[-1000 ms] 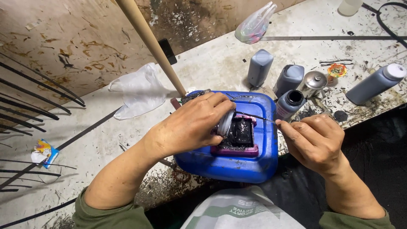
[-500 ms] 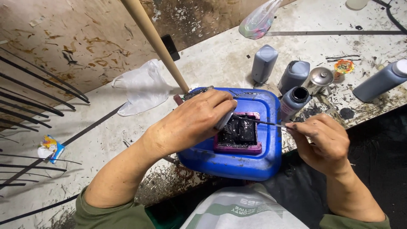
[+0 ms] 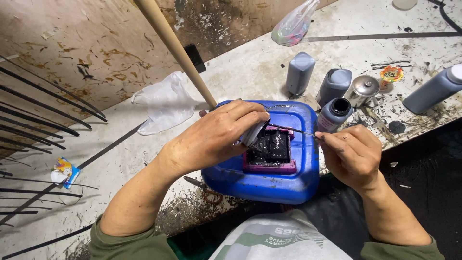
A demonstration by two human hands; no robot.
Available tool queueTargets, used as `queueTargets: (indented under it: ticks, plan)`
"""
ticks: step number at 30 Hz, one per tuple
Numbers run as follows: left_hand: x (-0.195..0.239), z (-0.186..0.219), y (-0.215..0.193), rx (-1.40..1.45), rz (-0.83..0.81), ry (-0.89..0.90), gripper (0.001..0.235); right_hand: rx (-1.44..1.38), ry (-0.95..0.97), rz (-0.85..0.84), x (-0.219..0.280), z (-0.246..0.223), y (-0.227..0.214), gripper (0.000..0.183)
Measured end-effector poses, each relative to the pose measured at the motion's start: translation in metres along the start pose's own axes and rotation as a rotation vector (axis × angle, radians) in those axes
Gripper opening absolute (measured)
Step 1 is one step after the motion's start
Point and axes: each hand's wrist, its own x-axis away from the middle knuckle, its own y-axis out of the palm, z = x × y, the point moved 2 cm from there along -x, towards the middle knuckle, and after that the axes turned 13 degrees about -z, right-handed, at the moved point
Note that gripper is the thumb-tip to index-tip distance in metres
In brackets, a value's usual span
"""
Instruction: Pouring black edge dye into a small tray and using a metal pick to clean or apply dye to a small component.
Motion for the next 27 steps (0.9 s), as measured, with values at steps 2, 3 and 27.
queueTargets:
  ticks: [2, 3, 27]
  plan:
    - [0.000, 0.000, 0.002, -0.013, -0.005, -0.001, 0.063, -0.027, 0.029, -0.037, -0.005, -0.003, -0.003, 0.004]
    - [0.000, 0.000, 0.003, -0.027, -0.009, -0.001, 0.065, -0.053, 0.058, -0.074, -0.007, -0.004, -0.004, 0.003]
    - [0.008, -0.010, 0.003, 0.069, 0.052, 0.050, 0.060, -0.270, 0.089, -0.040, 0.002, 0.021, 0.011, 0.012]
